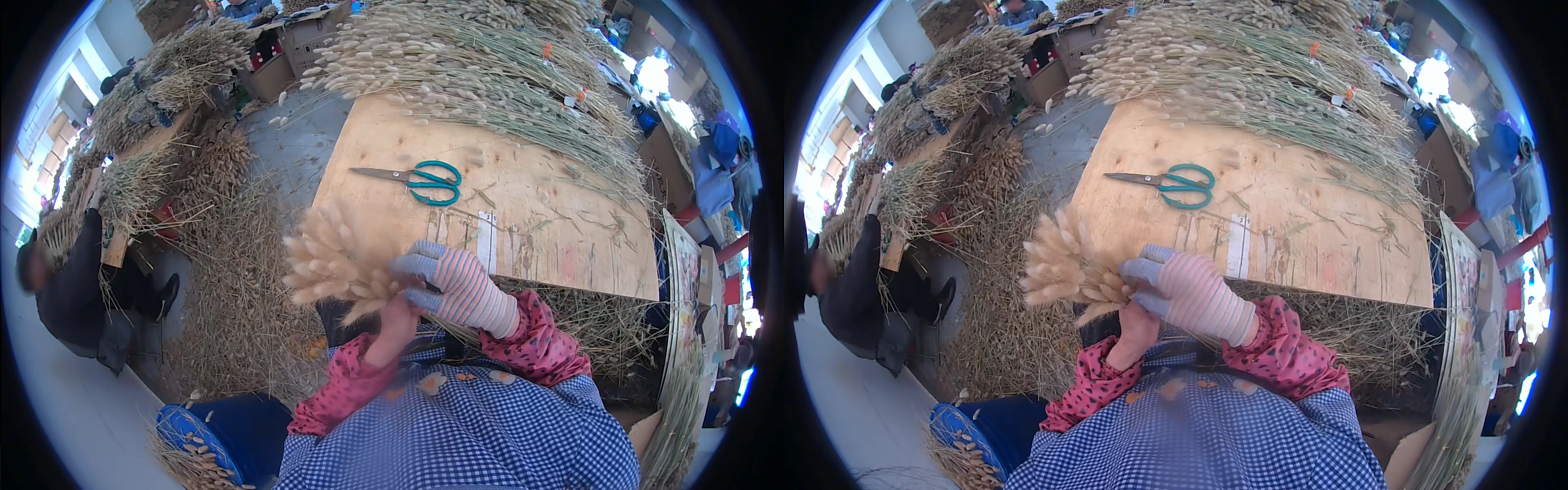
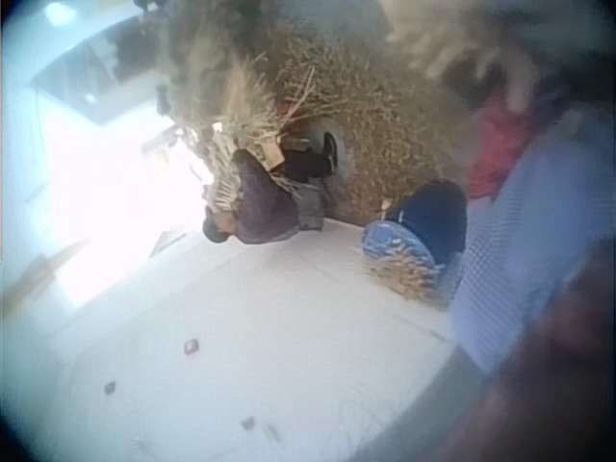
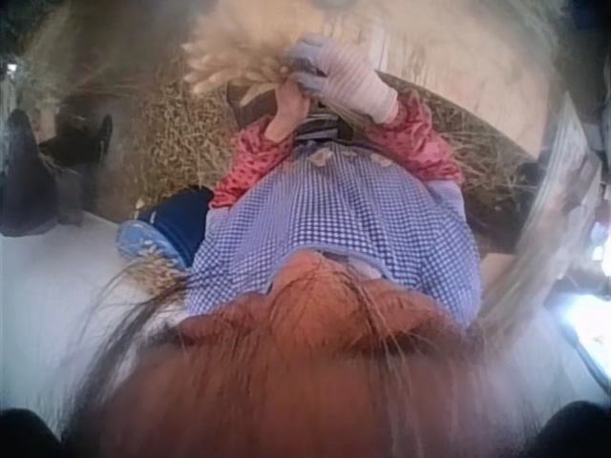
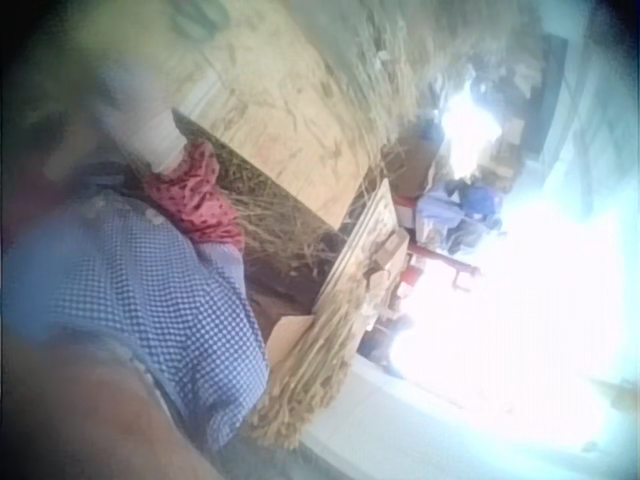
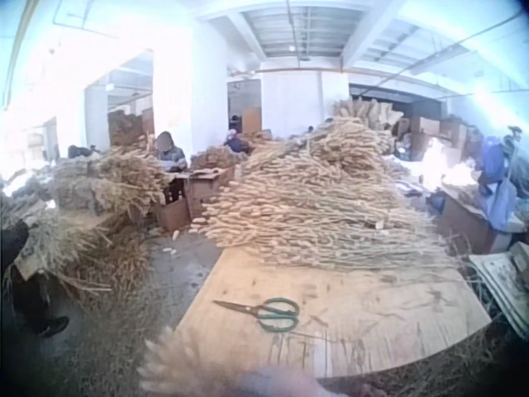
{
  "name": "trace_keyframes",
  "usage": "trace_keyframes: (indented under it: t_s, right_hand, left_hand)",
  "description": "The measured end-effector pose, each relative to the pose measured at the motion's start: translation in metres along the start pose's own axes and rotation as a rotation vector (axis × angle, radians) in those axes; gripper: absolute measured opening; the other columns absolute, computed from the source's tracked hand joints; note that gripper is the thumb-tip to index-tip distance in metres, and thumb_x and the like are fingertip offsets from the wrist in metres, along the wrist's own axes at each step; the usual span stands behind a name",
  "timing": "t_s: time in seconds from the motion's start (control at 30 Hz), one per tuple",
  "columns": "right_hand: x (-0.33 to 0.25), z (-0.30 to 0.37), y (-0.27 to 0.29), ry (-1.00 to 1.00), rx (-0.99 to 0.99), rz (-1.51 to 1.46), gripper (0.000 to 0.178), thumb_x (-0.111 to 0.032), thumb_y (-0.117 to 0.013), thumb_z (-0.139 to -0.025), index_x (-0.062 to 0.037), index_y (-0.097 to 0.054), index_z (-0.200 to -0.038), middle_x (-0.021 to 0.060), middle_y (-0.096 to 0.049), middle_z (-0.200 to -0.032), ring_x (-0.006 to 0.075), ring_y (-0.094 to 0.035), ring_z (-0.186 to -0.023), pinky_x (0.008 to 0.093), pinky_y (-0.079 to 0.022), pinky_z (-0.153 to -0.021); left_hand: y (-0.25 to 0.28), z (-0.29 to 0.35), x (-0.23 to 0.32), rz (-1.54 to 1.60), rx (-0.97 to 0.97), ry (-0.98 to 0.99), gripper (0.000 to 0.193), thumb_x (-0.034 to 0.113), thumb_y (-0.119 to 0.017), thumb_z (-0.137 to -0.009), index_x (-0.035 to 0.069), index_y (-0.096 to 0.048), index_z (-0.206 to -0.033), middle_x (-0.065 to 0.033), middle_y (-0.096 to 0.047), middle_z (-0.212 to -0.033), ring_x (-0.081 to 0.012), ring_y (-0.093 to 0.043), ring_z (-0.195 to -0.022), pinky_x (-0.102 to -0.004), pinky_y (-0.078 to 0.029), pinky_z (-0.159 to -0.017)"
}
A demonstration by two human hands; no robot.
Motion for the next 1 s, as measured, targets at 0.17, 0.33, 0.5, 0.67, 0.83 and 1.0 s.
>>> trace_keyframes:
  t_s: [0.17, 0.33, 0.5, 0.67, 0.83, 1.0]
  right_hand:
    - [-0.001, -0.003, 0.003, -0.037, -0.049, 0.109, 0.024, -0.025, -0.060, -0.081, -0.0125, -0.060, -0.101, 0.0067, -0.057, -0.090, 0.0289, -0.062, -0.081, 0.0409, -0.049, -0.062]
    - [0.000, -0.006, -0.002, -0.034, -0.070, 0.143, 0.022, -0.025, -0.059, -0.082, -0.0114, -0.060, -0.099, 0.0066, -0.059, -0.090, 0.0292, -0.062, -0.080, 0.0406, -0.049, -0.062]
    - [0.001, -0.006, -0.005, -0.008, -0.007, 0.079, 0.018, -0.024, -0.059, -0.082, -0.0102, -0.059, -0.094, 0.0071, -0.060, -0.085, 0.0301, -0.062, -0.077, 0.0402, -0.049, -0.062]
    - [0.000, -0.007, -0.004, -0.022, 0.011, 0.023, 0.018, -0.015, -0.063, -0.079, -0.0080, -0.058, -0.095, 0.0103, -0.061, -0.083, 0.0323, -0.062, -0.075, 0.0389, -0.049, -0.062]
    - [-0.007, -0.016, -0.001, -0.065, -0.014, 0.010, 0.015, -0.017, -0.061, -0.080, -0.0067, -0.059, -0.091, 0.0127, -0.060, -0.081, 0.0349, -0.061, -0.075, 0.0417, -0.049, -0.062]
    - [-0.017, -0.012, 0.012, -0.073, -0.046, -0.079, 0.018, -0.018, -0.063, -0.079, -0.0054, -0.060, -0.092, 0.0148, -0.061, -0.082, 0.0347, -0.062, -0.076, 0.0410, -0.050, -0.064]
  left_hand:
    - [-0.015, 0.004, 0.013, 0.182, 0.090, 0.101, 0.027, 0.020, -0.039, -0.096, 0.008, -0.049, -0.119, -0.0043, -0.057, -0.105, -0.0118, -0.058, -0.088, -0.0195, -0.046, -0.057]
    - [-0.018, 0.006, 0.018, 0.137, 0.130, 0.188, 0.032, 0.017, -0.040, -0.096, 0.009, -0.046, -0.126, -0.0041, -0.057, -0.112, -0.0094, -0.056, -0.089, -0.0182, -0.045, -0.062]
    - [-0.020, 0.009, 0.016, 0.135, 0.103, 0.230, 0.035, 0.019, -0.042, -0.097, 0.006, -0.044, -0.129, -0.0053, -0.055, -0.116, -0.0107, -0.053, -0.096, -0.0215, -0.043, -0.074]
    - [-0.022, 0.010, 0.018, -0.202, 0.063, 0.204, 0.044, 0.017, -0.048, -0.096, 0.007, -0.032, -0.135, -0.0104, -0.041, -0.134, -0.0205, -0.041, -0.126, -0.0360, -0.036, -0.105]
    - [-0.011, 0.004, 0.010, -0.355, 0.005, 0.197, 0.039, 0.020, -0.048, -0.096, 0.006, -0.037, -0.131, -0.0107, -0.044, -0.127, -0.0210, -0.043, -0.118, -0.0345, -0.039, -0.097]
    - [0.010, -0.007, 0.003, 0.368, 0.035, 0.164, 0.033, 0.025, -0.046, -0.096, 0.006, -0.043, -0.123, -0.0098, -0.049, -0.113, -0.0195, -0.048, -0.103, -0.0310, -0.042, -0.085]
Point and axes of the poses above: each hand's wrist, its own z-axis away from the middle knuckle, its own y-axis out of the back of the hand, x = y × z, the point moved 4 cm from there along -z, towards the middle knuckle
